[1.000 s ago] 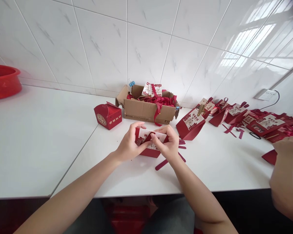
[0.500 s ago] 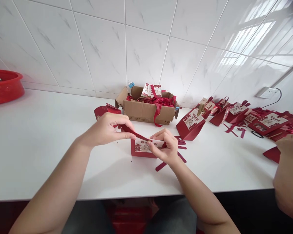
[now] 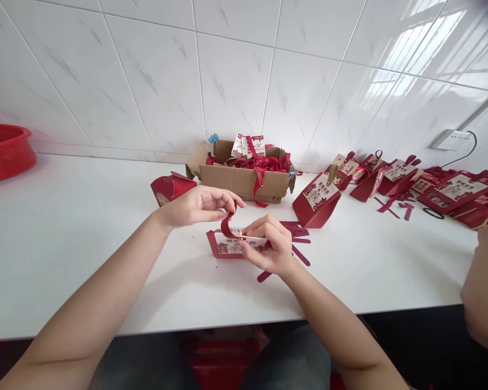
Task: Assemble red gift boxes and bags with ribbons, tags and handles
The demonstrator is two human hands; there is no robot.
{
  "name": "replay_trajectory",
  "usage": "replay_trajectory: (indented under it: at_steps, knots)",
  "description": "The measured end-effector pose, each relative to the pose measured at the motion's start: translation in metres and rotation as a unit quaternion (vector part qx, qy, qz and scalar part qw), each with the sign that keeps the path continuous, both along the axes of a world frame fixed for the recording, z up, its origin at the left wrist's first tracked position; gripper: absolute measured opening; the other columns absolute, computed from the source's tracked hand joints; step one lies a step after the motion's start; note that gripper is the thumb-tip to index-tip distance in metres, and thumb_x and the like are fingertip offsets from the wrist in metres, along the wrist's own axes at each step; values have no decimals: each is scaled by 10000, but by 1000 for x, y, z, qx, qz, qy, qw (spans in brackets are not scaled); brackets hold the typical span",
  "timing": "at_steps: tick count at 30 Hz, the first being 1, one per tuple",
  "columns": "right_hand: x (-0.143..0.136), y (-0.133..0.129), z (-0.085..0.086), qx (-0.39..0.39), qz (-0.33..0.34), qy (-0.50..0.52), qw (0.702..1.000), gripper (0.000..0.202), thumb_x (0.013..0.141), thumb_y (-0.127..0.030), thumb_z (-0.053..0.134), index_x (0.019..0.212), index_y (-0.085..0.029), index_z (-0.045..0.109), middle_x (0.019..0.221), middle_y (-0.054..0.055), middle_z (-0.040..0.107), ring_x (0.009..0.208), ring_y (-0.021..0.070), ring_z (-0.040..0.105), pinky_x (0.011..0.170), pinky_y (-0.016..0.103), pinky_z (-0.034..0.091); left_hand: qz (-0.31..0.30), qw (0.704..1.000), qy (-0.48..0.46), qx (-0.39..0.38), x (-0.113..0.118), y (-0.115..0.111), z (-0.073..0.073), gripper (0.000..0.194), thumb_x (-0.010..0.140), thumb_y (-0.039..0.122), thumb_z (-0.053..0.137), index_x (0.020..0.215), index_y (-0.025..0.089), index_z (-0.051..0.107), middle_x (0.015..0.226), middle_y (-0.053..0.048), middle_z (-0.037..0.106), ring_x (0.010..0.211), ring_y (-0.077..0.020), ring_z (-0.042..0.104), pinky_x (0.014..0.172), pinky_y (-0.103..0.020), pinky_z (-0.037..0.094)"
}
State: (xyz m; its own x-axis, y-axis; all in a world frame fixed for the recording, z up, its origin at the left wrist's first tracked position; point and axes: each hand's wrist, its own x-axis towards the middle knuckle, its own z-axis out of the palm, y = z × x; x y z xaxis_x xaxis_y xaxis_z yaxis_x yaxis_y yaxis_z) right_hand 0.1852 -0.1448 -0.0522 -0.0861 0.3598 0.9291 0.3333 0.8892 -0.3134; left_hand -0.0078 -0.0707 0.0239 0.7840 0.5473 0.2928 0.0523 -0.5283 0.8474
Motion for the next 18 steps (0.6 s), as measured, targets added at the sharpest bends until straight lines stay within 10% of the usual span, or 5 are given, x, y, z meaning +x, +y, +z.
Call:
replay_trajectory:
  at_steps: [5, 18]
  knots:
    - [1, 2, -3, -11, -18, 3, 1000, 148, 767, -226, 666, 752, -236, 519, 702, 7, 609, 633, 156, 627, 554, 293, 536, -54, 997, 46, -17, 11, -5, 4, 117, 808, 294, 678, 830, 179, 685, 1096, -145, 685, 768, -187, 681, 631, -304, 598]
    - [0, 4, -1, -19, -44, 17, 999, 148, 783, -215, 647, 734, -235, 508, 701, 7, 577, 653, 159, 624, 562, 308, 546, 87, 993, 79, -12, 20, -15, 12, 51, 769, 243, 718, 778, 209, 755, 699, -26, 728, 625, -180, 684, 556, -274, 597]
